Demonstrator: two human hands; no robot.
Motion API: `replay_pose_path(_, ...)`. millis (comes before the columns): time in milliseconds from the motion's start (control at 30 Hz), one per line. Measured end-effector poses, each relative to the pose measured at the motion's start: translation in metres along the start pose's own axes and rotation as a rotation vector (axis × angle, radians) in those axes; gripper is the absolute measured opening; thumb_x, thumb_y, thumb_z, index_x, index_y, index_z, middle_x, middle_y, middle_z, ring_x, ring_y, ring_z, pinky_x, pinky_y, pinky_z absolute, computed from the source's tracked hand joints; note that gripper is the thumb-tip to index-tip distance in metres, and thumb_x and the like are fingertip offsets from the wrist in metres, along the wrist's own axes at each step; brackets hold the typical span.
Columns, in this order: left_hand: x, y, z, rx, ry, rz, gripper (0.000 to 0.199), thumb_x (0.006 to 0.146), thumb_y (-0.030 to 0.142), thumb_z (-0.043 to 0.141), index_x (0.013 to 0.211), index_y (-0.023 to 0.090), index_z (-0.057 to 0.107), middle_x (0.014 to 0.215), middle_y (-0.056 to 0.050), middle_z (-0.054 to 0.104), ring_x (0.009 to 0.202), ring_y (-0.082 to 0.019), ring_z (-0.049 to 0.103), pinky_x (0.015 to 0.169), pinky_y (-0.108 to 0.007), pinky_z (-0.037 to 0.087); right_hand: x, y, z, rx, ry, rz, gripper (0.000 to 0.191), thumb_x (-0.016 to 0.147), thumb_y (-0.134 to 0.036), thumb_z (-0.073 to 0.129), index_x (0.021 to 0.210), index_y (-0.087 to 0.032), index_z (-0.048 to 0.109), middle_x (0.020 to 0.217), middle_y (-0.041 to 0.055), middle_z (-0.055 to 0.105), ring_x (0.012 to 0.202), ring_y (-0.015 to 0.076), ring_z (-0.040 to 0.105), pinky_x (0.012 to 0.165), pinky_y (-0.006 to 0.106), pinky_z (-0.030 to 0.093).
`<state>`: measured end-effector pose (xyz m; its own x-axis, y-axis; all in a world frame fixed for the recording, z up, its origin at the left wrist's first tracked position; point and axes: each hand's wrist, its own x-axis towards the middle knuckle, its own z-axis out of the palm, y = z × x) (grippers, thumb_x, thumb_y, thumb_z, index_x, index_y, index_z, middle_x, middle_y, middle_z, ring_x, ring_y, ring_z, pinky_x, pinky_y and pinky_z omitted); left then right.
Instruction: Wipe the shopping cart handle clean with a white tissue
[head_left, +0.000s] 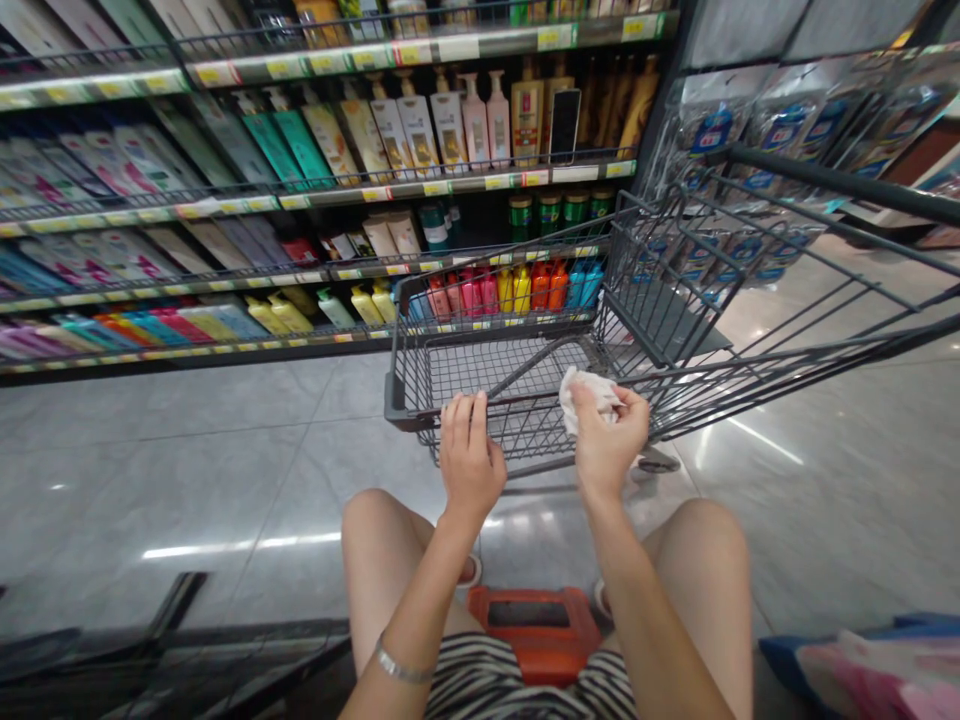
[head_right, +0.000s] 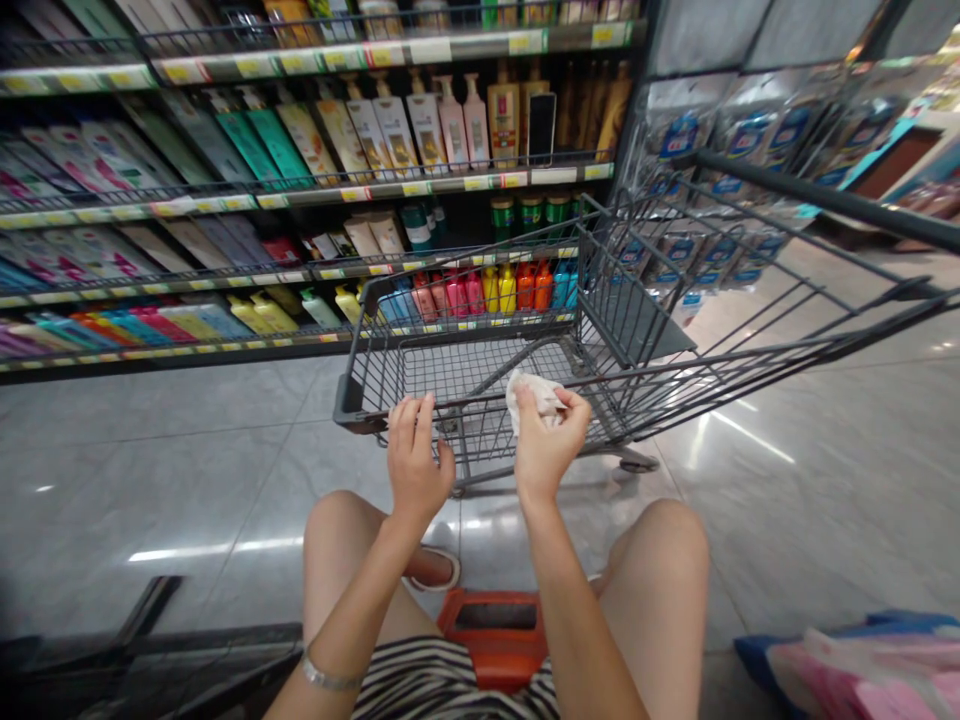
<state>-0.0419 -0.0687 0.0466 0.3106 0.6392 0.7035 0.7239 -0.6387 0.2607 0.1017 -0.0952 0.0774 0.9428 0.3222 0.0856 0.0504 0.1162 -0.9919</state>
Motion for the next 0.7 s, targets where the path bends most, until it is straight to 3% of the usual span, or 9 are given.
replay_pose_path(100,0.001,0.002,0.000,-0.002,0.001,-0.021,0.065,0.075,0.006,0.042,0.139,0.014,0.029,0.125,-0.016,0.047,0.126,-0.031,0.036,0.102,-0.053,0.033,0.004,0.004,0.000,-0.040,-0.019,0.011,0.039,0.059,-0.041,0.072,0.081,-0.017,0.050,0.075,-0.0001,0.057,0.068,0.0150,0.056,0.066,0.030,0.048)
replay_pose_path(400,0.001,0.001,-0.002,0.003,-0.001,-0.011,0.066,0.075,0.005,0.041,0.139,0.015,0.027,0.125,-0.016,0.046,0.126,-0.032,0.036,0.102,-0.054,0.034,0.000,0.013,0.001,0.189,-0.058,0.176,0.029,0.055,-0.024,0.069,0.071,-0.019,0.046,0.059,-0.0084,0.050,0.049,0.0087,0.050,0.049,0.022,0.044)
replay_pose_path(600,0.001,-0.003,-0.001,0.027,-0.006,0.029,0.067,0.075,0.004,0.040,0.140,0.015,0.026,0.126,-0.015,0.046,0.126,-0.031,0.037,0.102,-0.052,0.035,-0.013,0.039,-0.018,0.132,-0.073,0.273,0.032,0.053,-0.026,0.072,0.069,-0.019,0.046,0.054,-0.0098,0.049,0.046,0.0078,0.048,0.046,0.020,0.041)
replay_pose_path(700,0.001,-0.002,-0.001,0.024,-0.003,0.025,0.067,0.075,0.004,0.041,0.140,0.014,0.027,0.126,-0.015,0.047,0.126,-0.030,0.036,0.103,-0.051,0.034,-0.014,0.039,-0.024,0.122,-0.038,0.259,0.034,0.055,-0.031,0.075,0.074,-0.018,0.050,0.059,-0.0076,0.054,0.051,0.0091,0.052,0.049,0.021,0.044)
